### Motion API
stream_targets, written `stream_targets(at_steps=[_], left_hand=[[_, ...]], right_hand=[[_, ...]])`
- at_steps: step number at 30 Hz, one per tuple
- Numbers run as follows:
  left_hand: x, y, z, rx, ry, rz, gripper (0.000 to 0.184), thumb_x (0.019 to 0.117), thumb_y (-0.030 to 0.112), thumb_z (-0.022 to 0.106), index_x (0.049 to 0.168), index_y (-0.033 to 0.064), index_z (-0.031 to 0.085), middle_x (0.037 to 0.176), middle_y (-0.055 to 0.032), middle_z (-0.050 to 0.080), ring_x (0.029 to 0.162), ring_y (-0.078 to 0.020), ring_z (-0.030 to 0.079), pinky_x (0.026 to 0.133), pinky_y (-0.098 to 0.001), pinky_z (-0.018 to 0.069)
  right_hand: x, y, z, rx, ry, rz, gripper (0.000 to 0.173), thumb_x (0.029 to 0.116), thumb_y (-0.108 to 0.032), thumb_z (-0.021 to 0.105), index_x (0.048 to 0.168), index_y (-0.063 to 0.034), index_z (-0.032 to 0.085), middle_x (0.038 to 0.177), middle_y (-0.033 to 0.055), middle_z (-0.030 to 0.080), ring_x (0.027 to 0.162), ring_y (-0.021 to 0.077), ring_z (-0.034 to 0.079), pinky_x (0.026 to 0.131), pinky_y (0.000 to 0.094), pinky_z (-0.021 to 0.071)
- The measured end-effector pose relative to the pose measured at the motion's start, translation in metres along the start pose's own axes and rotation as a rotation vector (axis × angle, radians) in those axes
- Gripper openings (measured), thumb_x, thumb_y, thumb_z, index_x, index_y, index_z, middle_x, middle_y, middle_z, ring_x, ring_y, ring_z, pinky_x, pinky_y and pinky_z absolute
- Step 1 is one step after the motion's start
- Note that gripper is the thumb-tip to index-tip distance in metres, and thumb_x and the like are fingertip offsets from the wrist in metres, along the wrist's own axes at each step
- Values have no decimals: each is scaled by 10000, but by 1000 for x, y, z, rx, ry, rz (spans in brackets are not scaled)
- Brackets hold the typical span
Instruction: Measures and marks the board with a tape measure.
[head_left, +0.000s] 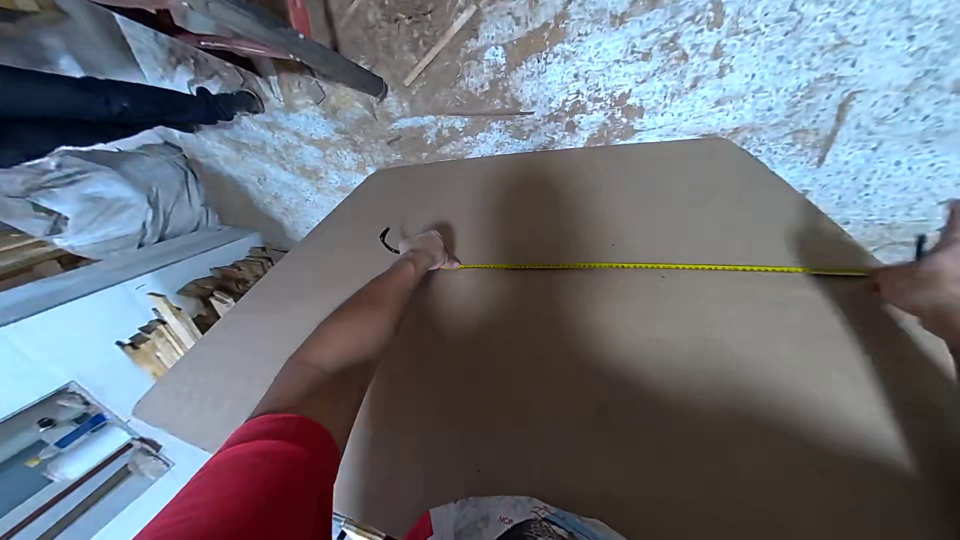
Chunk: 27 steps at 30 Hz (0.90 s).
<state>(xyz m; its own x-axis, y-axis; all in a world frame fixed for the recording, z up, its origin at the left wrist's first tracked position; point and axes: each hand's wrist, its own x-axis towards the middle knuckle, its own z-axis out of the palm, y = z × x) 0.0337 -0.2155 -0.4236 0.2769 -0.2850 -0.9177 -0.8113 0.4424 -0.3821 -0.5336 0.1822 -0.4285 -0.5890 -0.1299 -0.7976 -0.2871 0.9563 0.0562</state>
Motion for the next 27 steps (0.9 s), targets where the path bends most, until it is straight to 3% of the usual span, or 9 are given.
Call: stream_targets(at_steps=[3,5,7,9,12,16,17,21,27], left_hand=[[-4,2,4,-30,7,-9,734,776,610,812,1234,54,669,1290,-243,644,1212,-433,616,934,-706,485],[-2,-2,8,-50,4,3,720,774,617,810,1207,55,686,1259,-236,665,1195,-423,631,934,-699,490],[0,-5,11,-72,-9,16,706,782,636,795,1191,68,703,1257,-234,666,1199,-423,627,946,-702,483],[0,-9,15,-93,-4,32,657,804,656,764,1172,112,730,1251,-213,677,1198,-413,631,941,-703,485],[-1,-20,22,-144,44,77,598,839,669,720,1127,146,744,1224,-188,690,1182,-403,639,929,-693,495],[6,-30,30,-197,41,99,591,824,695,722,1077,163,770,1160,-171,716,1143,-387,659,924,-679,511],[6,-30,31,-185,28,102,596,829,694,718,1085,159,768,1164,-177,713,1148,-391,657,923,-681,508],[8,-31,31,-180,7,140,562,819,660,748,1089,168,771,1174,-181,705,1150,-399,646,926,-693,498],[2,-27,30,-161,-84,154,482,832,576,787,1118,189,766,1171,-154,714,1130,-370,662,929,-676,504]], right_hand=[[-73,-99,10,418,-202,-199,289,1070,-107,521,1352,-74,578,954,186,703,753,311,719,702,525,621],[-97,-145,37,737,-415,-234,296,1066,-203,570,1308,-37,603,1054,116,742,914,247,761,839,443,654],[-113,-183,69,876,-548,-264,392,992,-169,689,1342,-28,583,1153,108,718,1047,255,733,936,440,628],[-124,-218,103,927,-559,-320,321,978,-155,708,1242,-6,603,1025,111,736,925,241,751,859,415,645],[-127,-257,156,968,-546,-373,353,1089,-303,522,1116,0,701,790,92,742,683,185,711,654,350,614],[-131,-295,221,936,-659,-281,364,1083,-327,520,1076,-41,745,775,30,694,570,86,567,519,255,486],[-139,-305,233,887,-688,-278,331,1071,-290,534,1063,-36,746,784,39,710,556,87,559,508,262,471],[-175,-348,271,667,-784,-427,248,1029,-264,630,1069,-42,733,849,59,763,658,158,710,605,340,612],[-184,-351,299,596,-834,-407,155,949,-220,712,984,-80,767,778,49,744,619,140,679,571,324,571]])
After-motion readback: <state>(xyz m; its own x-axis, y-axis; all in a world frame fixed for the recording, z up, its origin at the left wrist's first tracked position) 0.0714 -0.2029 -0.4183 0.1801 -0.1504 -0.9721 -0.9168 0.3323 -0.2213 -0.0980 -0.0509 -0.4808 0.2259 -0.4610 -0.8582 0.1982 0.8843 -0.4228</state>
